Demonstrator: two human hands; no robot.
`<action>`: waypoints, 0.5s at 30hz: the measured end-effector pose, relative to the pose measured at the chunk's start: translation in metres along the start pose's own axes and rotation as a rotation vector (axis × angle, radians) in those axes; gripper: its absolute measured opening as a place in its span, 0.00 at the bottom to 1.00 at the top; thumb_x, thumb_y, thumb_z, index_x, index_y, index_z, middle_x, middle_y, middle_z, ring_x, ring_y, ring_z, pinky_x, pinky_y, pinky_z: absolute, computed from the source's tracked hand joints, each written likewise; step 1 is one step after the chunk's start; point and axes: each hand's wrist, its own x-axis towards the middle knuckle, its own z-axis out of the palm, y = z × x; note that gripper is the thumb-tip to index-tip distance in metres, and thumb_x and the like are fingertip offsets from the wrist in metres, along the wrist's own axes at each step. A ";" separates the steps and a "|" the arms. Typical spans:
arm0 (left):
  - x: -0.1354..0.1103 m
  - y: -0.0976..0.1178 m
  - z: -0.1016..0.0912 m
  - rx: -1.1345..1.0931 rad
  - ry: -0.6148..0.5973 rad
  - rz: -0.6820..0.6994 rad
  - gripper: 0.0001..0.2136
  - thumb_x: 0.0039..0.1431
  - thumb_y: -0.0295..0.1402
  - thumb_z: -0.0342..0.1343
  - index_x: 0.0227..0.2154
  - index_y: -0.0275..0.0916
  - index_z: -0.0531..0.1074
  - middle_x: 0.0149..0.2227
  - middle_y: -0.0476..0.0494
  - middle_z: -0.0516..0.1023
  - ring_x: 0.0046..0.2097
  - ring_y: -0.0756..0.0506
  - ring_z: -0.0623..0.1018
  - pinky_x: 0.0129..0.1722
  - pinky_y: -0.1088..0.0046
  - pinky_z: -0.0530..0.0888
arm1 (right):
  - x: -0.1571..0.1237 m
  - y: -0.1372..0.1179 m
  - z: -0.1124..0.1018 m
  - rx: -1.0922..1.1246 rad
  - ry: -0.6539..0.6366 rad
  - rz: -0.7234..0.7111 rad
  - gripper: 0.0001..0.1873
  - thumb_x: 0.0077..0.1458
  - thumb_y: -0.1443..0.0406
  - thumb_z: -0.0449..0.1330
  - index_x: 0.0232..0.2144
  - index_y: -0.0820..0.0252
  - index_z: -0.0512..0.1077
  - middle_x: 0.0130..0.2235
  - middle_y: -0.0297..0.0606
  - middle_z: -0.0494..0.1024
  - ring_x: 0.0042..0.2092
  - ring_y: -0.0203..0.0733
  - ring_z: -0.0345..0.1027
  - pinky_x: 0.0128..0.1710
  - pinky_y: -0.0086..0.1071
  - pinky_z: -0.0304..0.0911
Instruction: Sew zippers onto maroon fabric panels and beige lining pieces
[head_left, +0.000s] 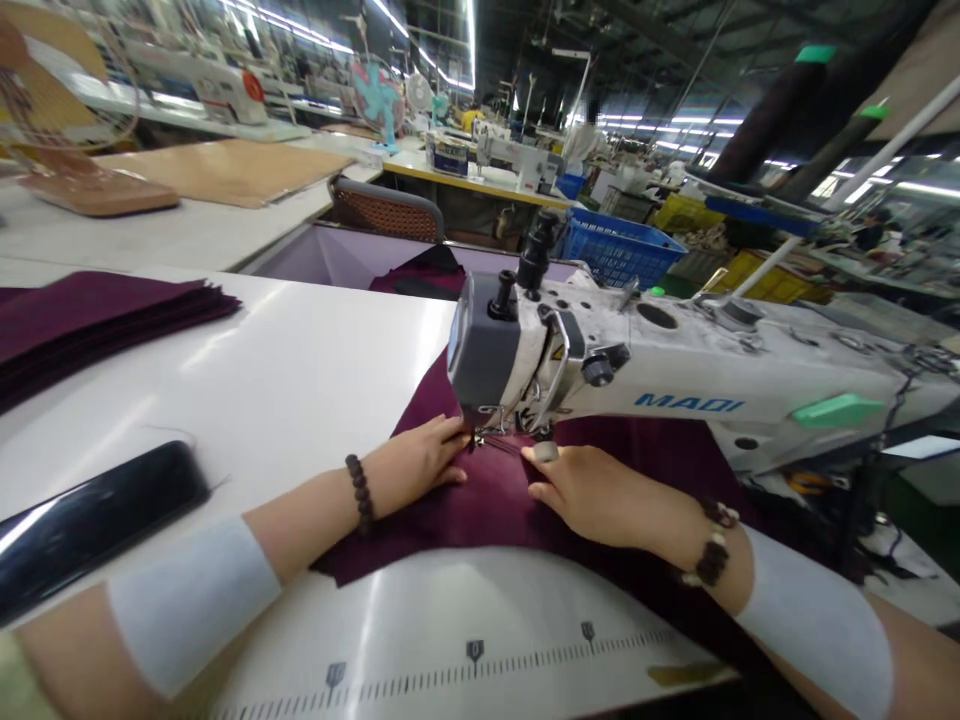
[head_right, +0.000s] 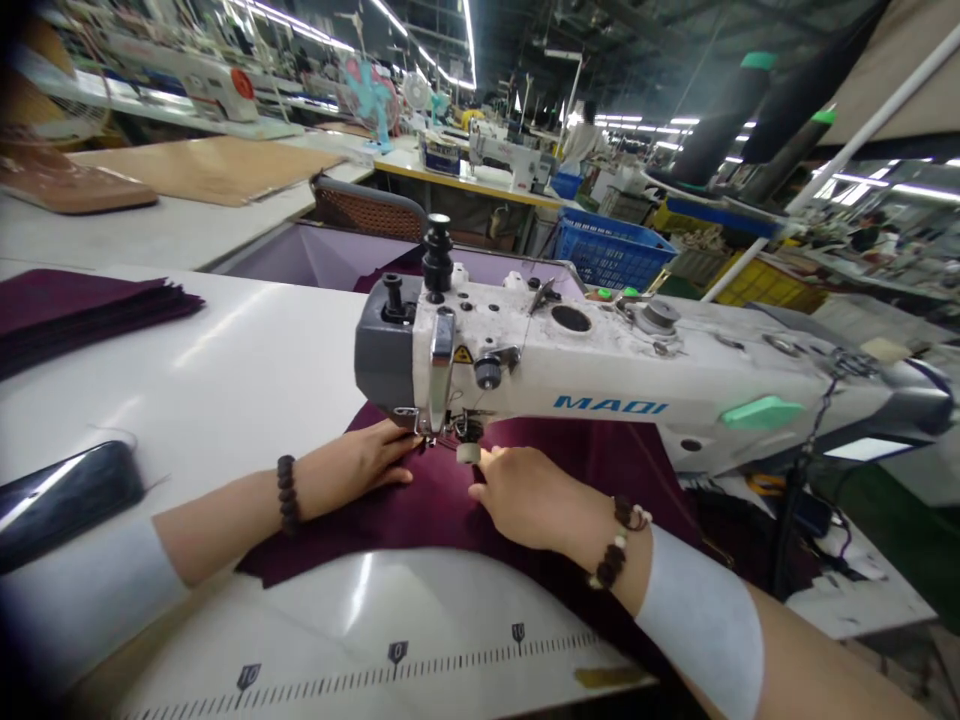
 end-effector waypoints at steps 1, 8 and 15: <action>-0.002 0.001 -0.002 0.001 -0.002 0.003 0.11 0.60 0.33 0.51 0.42 0.33 0.70 0.49 0.39 0.70 0.49 0.44 0.71 0.53 0.69 0.67 | -0.004 -0.003 -0.006 0.051 -0.068 -0.043 0.13 0.57 0.68 0.53 0.43 0.64 0.71 0.36 0.44 0.77 0.38 0.45 0.72 0.37 0.34 0.64; -0.016 0.045 -0.004 0.028 0.040 -0.112 0.15 0.57 0.34 0.55 0.43 0.27 0.68 0.47 0.32 0.71 0.47 0.40 0.73 0.47 0.65 0.72 | -0.003 -0.007 0.024 0.166 0.158 -0.163 0.16 0.57 0.70 0.51 0.47 0.60 0.69 0.47 0.41 0.73 0.49 0.43 0.65 0.51 0.38 0.58; -0.016 0.056 0.010 0.061 0.075 -0.179 0.18 0.56 0.36 0.56 0.45 0.27 0.66 0.49 0.32 0.70 0.52 0.39 0.70 0.51 0.65 0.69 | -0.001 -0.025 0.082 0.118 0.329 0.033 0.25 0.58 0.70 0.46 0.58 0.60 0.55 0.60 0.43 0.57 0.61 0.48 0.48 0.57 0.55 0.44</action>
